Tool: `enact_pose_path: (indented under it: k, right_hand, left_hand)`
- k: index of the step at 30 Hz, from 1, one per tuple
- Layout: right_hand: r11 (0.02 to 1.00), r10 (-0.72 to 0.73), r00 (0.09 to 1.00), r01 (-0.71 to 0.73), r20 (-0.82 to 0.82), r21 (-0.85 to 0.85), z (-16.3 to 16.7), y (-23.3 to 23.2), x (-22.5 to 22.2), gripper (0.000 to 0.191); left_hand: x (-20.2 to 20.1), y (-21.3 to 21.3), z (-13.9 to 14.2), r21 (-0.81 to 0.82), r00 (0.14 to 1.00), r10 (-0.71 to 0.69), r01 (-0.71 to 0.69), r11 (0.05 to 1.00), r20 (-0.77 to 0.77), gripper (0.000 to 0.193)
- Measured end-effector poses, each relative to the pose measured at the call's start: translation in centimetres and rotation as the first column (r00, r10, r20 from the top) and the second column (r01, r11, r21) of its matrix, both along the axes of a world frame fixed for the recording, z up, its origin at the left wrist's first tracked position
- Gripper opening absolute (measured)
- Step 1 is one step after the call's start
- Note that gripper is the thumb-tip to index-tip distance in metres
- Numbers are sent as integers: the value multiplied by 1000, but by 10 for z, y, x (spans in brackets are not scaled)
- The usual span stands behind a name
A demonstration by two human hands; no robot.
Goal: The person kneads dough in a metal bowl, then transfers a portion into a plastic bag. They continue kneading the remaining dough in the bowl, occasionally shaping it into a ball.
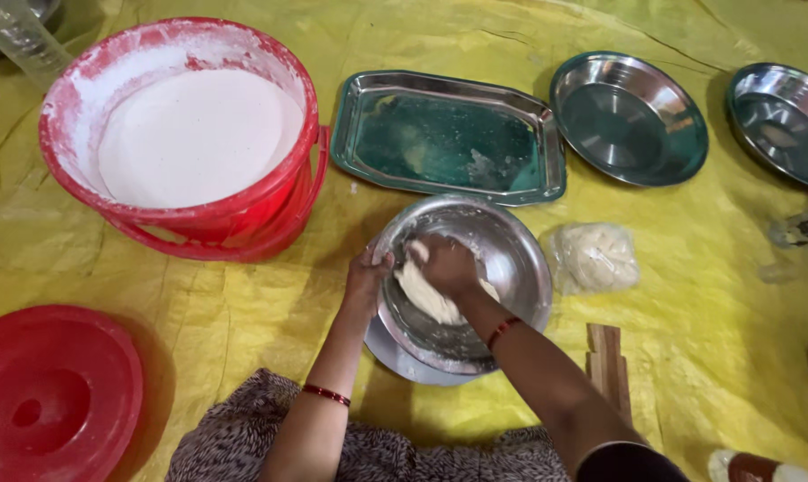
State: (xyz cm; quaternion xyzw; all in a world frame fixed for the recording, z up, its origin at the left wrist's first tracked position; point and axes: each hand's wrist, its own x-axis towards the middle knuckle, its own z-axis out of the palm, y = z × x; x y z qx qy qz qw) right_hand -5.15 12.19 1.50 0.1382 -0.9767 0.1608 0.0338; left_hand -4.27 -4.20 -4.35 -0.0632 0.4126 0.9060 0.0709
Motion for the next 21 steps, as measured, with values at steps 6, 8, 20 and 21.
enact_pose_path:
  k: [6, 8, 20, 21]
  right_hand:
    - [912, -298, 955, 284, 0, -297, 35, 21, 8, 49]
    - [939, -174, 981, 141, -82, -314, 49, 39, 42, 40]
    - [906, -365, 816, 202, 448, 371, 119, 51, 107, 63]
    - [907, -344, 849, 190, 400, 377, 117, 47, 96, 69]
  left_hand:
    - [6, 1, 14, -121, 999, 34, -35, 992, -10, 46]
    - [6, 2, 15, -142, 997, 66, -73, 987, -51, 48]
    - [2, 2, 10, -96, 997, 58, -64, 993, -59, 55]
    - [2, 1, 10, -91, 996, 57, -63, 994, -68, 56]
